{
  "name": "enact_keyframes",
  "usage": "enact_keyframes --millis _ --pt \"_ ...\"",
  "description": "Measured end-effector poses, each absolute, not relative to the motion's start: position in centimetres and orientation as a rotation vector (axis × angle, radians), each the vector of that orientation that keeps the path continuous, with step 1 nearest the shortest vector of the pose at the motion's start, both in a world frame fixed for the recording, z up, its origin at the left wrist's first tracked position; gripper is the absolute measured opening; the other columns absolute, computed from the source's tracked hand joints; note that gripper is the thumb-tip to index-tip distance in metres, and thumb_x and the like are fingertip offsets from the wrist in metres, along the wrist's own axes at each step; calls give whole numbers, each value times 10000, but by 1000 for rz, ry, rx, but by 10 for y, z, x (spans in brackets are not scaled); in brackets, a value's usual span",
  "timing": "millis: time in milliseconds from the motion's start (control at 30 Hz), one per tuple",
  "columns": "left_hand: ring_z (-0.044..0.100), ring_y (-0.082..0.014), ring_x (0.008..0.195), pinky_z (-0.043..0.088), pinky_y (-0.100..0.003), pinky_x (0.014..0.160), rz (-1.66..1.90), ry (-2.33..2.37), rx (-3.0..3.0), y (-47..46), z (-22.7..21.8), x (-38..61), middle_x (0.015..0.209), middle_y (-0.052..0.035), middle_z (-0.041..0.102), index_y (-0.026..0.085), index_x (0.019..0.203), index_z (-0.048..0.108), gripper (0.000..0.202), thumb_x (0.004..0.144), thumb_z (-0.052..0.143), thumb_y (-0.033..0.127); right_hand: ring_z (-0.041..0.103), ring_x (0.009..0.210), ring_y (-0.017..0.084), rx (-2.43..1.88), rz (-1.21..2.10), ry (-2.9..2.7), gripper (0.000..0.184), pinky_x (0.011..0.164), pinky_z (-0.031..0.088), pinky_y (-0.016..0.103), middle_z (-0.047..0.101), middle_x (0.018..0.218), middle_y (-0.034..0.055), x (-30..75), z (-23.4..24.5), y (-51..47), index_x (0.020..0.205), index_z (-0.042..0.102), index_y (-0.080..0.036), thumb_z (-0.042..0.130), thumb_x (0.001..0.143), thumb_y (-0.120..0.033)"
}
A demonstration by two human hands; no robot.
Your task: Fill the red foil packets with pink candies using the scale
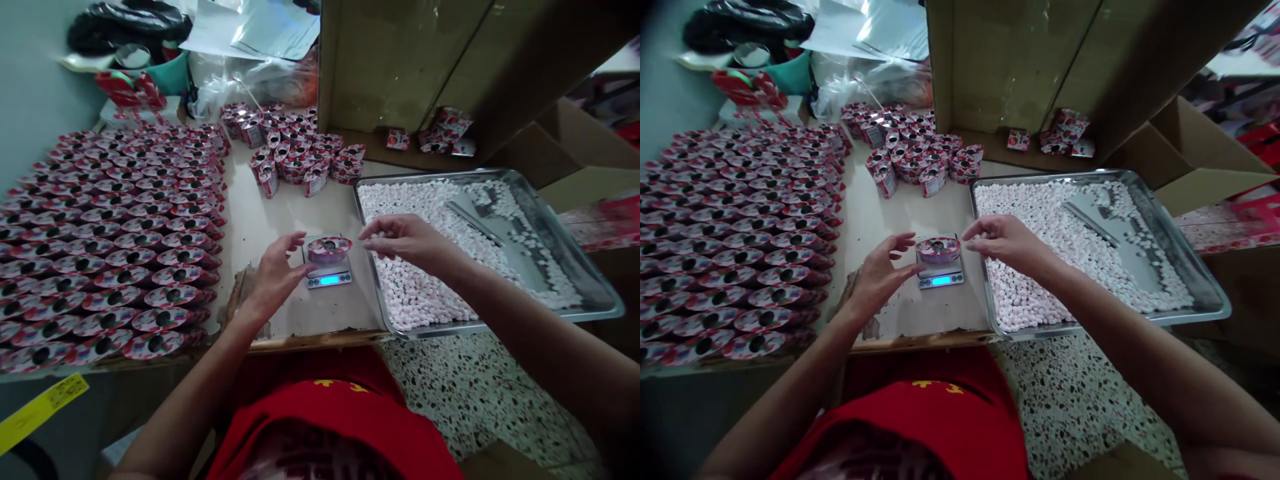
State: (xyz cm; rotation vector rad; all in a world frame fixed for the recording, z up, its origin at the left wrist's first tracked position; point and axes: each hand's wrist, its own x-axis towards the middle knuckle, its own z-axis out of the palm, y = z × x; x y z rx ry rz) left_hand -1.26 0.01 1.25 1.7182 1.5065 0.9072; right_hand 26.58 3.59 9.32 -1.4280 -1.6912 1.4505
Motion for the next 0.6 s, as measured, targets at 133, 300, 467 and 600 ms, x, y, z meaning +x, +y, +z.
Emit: enact_keyframes --millis 133,300,467,600 --pt "695 -257 1120 572 -425 972 936 1484 1768 7 6 -1 1306 -91 742 235 1310 678 609 752 919 211 533 568 119 -1330 1429 -1944 137 525 378 267 633 619 1 236 110 57 855 804 -170 799 797 -295" --pt "716 -240 993 569 -381 915 972 1456 1913 22 -11 17 1061 -51 793 225 1152 768 422 760 922 205 656 680 189 -1438 1355 -1792 225 627 506 317 742 746 54 281 103 64 905 827 -191 857 772 -370" --pt "664 -211 977 513 -362 927 1368 1206 2504 43 14 42 1041 -37 768 248 1119 774 224 917 757 151 625 1287 326 -1551 925 -1487 323 1042 528 491 747 1293 80 316 60 26 1043 816 -297 893 773 -457" --pt "615 -199 1137 441 -352 1025 1433 639 3150 57 52 81 1113 -20 761 247 1129 742 175 999 672 152 720 977 228 -1197 1325 -618 255 911 609 415 767 1020 45 288 25 12 987 703 -269 727 912 -512"
